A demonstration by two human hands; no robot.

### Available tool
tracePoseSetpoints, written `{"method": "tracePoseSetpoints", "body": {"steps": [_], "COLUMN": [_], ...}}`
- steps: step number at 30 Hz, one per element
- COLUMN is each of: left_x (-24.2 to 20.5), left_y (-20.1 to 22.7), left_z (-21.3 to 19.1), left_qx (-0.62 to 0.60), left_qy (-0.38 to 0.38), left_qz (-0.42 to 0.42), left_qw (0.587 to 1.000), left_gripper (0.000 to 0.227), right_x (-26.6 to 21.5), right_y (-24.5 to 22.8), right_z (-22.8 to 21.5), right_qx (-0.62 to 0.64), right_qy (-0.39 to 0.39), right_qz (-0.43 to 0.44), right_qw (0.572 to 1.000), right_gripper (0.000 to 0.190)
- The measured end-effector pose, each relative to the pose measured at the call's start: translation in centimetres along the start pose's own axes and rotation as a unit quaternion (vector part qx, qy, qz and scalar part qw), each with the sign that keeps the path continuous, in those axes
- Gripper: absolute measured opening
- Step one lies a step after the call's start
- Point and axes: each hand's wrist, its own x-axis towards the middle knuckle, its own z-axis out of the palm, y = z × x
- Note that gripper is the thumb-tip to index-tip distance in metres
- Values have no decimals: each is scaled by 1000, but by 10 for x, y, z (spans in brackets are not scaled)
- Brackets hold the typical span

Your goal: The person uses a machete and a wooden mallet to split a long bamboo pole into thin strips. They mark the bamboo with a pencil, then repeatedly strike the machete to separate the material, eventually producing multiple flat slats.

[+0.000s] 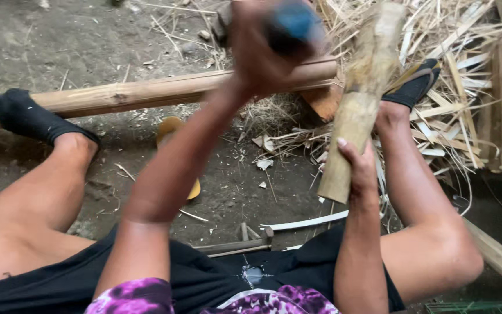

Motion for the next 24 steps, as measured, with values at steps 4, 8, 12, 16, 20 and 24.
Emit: {"method": "tracePoseSetpoints", "body": {"steps": [4,8,12,16,20,24], "left_x": [-50,-75,-80,-86,-92,-93], "left_y": [45,56,53,48,42,41], "left_z": [112,173,197,208,215,215], "left_qx": [-114,-196,-196,-200,-190,-189], "left_qy": [-129,-175,-196,-200,-200,-209], "left_qz": [91,140,144,127,123,123], "left_qw": [981,955,950,951,953,951], "left_gripper": [35,47,41,36,35,37], "right_x": [37,90,124,131,125,119], "right_y": [-6,-17,-10,0,-5,-10], "right_z": [47,-3,-83,-101,-93,-98], "right_qx": [-601,-535,-394,-422,-418,-383], "right_qy": [513,404,155,143,133,117], "right_qz": [-13,-85,-102,-95,-94,-96], "right_qw": [612,737,900,890,894,911], "right_gripper": [26,29,32,36,40,43]}}
